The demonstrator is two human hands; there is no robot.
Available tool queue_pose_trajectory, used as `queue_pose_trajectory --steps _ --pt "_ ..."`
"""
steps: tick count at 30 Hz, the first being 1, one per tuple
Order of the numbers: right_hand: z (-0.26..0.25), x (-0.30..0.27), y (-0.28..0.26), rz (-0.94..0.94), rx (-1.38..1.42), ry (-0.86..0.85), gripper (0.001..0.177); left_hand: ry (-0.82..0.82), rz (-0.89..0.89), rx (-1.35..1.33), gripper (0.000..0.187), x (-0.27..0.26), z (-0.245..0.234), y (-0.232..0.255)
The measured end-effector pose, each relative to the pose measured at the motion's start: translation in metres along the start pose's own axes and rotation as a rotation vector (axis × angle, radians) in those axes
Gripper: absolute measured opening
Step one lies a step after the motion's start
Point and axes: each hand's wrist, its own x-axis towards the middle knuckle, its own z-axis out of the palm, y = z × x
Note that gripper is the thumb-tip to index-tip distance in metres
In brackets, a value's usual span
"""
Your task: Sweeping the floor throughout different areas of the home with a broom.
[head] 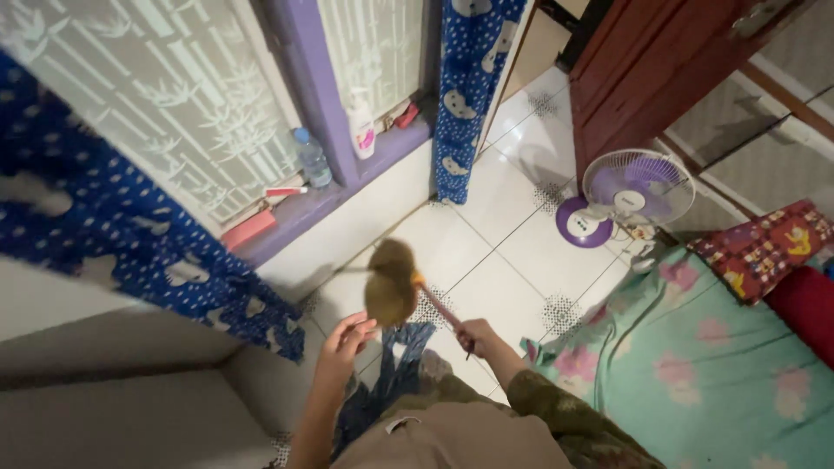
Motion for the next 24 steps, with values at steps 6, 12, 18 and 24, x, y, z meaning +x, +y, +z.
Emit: queue_pose_trajectory --steps 6,12,18,24 --pt "0.014 -0.040 -0.094 -0.226 -0.098 0.078 0.006 -0.030 0.049 -0.051 0.037 0.037 0.040 0.022" --pt "0.018 -0.129 -0.122 -0.265 -0.097 -0.029 0.009 -0.034 -0.040 0.066 0.039 0.088 0.038 0.001" --pt "-0.018 -0.104 -0.093 -0.028 0.065 -0.119 0.012 -0.199 0.035 0.043 0.042 0.132 0.084 0.016" --pt "-0.085 -0.037 -0.085 0.112 0.146 -0.037 0.014 -0.350 0.062 0.126 0.042 0.140 0.126 0.040"
